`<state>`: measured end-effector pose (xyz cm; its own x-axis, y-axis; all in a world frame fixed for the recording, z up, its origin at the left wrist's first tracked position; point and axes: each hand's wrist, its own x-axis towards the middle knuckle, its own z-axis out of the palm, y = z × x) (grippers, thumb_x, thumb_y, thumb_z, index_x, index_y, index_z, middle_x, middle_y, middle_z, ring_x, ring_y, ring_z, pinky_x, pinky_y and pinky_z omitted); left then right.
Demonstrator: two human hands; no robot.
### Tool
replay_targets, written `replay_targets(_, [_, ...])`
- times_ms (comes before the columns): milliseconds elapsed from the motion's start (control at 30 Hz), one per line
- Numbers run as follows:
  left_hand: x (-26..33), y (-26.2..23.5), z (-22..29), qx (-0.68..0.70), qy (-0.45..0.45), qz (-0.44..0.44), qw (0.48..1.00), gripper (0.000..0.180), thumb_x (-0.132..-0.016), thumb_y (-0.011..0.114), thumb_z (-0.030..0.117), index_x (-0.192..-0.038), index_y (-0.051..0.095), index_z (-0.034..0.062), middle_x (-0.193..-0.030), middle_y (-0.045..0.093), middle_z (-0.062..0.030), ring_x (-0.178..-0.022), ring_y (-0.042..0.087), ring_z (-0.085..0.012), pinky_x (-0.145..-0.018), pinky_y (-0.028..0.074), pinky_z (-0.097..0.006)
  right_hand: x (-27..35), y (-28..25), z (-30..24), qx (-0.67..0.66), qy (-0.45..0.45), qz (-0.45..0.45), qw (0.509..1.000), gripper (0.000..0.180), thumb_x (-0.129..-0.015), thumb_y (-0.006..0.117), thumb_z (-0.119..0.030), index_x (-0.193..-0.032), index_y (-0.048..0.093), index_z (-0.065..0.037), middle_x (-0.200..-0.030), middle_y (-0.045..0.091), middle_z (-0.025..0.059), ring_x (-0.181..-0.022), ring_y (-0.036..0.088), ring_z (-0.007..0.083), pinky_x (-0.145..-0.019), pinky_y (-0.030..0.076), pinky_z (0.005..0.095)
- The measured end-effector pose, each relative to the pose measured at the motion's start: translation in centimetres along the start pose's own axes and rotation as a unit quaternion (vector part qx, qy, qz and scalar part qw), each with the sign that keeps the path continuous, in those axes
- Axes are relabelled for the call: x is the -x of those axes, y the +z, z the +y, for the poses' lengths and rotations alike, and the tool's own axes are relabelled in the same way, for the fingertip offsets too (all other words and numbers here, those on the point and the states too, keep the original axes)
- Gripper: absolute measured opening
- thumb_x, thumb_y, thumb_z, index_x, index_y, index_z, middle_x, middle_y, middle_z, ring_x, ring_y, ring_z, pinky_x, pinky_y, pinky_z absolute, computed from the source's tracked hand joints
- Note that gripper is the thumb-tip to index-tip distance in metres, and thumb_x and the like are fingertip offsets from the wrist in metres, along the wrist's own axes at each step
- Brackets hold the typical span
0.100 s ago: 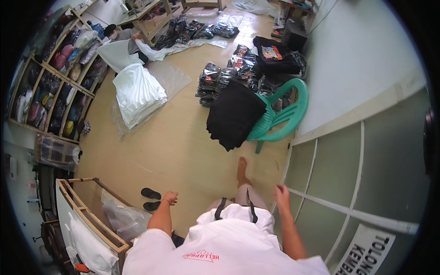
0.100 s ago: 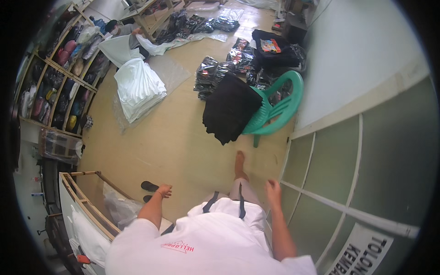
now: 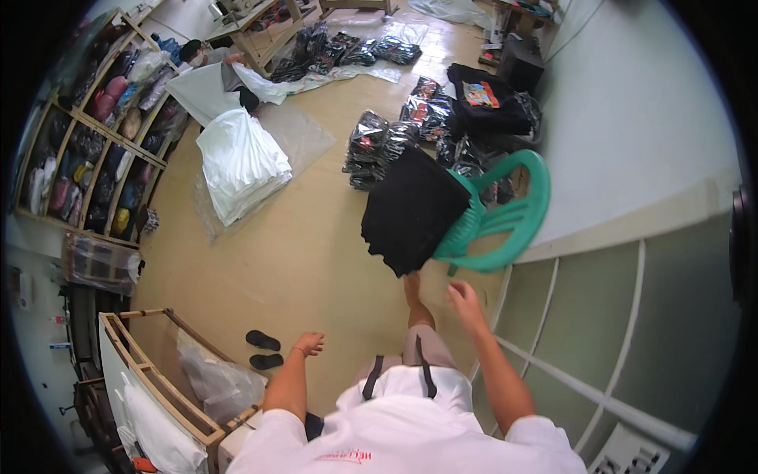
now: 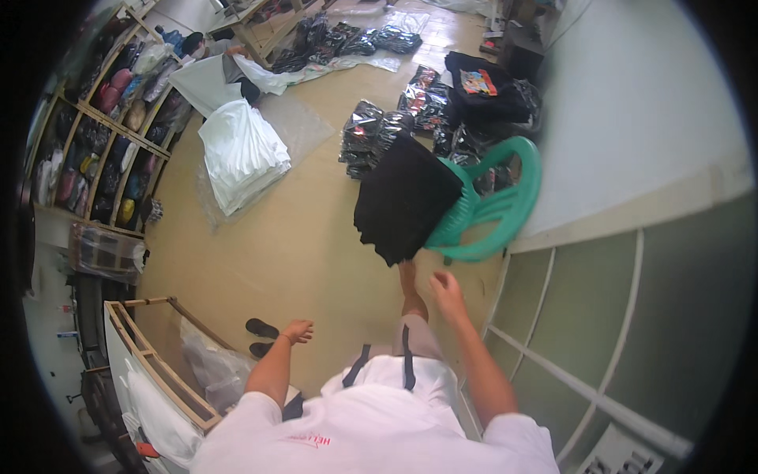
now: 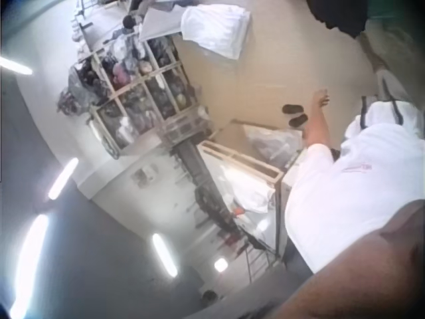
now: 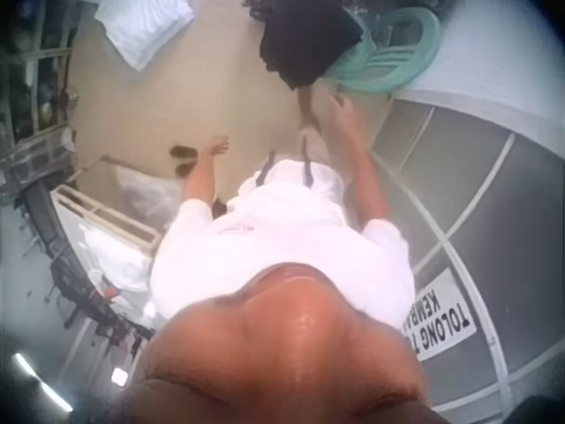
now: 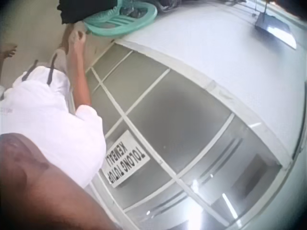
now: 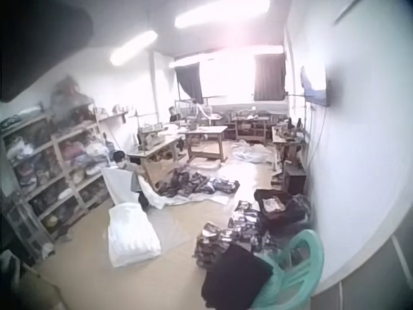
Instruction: The person moves stacks of black fabric from a chair to a table, retrieves a small yellow notepad, and then unfolds and arranges several black fabric panels on the work surface.
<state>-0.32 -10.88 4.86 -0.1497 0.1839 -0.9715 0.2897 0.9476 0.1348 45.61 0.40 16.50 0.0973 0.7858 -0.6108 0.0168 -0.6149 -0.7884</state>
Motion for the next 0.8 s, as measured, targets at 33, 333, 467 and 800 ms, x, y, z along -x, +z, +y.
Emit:
replay_targets(33, [-0.4,-5.3,8.7,0.000,0.066,0.054,0.996,0.046,-0.094,0.055,0.037,-0.127,0.053,0.0040,-0.113,0.063,-0.0119,-0.090,0.062,-0.0228,-0.075,0.052,-0.037,-9.2,5.8,-6.1,-0.064,-0.079,-0.041,0.994,0.054,-0.094,0.059,-0.039,-0.125,0.050,0.004,-0.117,0.059,0.0122,-0.101,0.061,0.0205,-0.084,0.049,0.0352])
replay_targets(333, [-11.8,4.8,37.2,-0.033,0.393,0.183,0.901,0.059,-0.089,0.063,0.043,-0.125,0.056,-0.0035,-0.125,0.058,-0.0226,-0.115,0.056,-0.0346,-0.100,0.043,-0.041,-35.2,6.1,4.3,-0.317,0.218,0.209,0.899,0.086,-0.095,0.023,-0.066,-0.142,0.036,0.005,-0.142,0.047,0.0142,-0.127,0.048,0.0326,-0.109,0.039,0.0411])
replay_targets(467, [-17.1,3.9,47.7,-0.072,0.419,0.183,0.886,0.079,-0.083,0.067,0.053,-0.136,0.045,-0.0027,-0.135,0.050,-0.0244,-0.123,0.050,-0.0367,-0.105,0.039,-0.042,-38.5,4.9,7.4,-0.283,0.171,0.216,0.919,0.082,-0.096,0.022,-0.065,-0.146,0.033,-0.001,-0.145,0.043,0.0105,-0.131,0.044,0.0299,-0.110,0.036,0.0381])
replay_targets(800, [-21.0,1.5,52.6,0.015,0.227,-0.236,0.945,0.092,-0.074,0.072,0.062,-0.137,0.047,-0.0008,-0.127,0.059,-0.0179,-0.115,0.058,-0.0282,-0.102,0.043,-0.038,-37.9,5.7,4.3,-0.415,0.172,0.079,0.890,0.088,-0.089,0.032,-0.074,-0.146,0.034,-0.007,-0.149,0.038,0.0096,-0.132,0.041,0.0322,-0.108,0.037,0.0428])
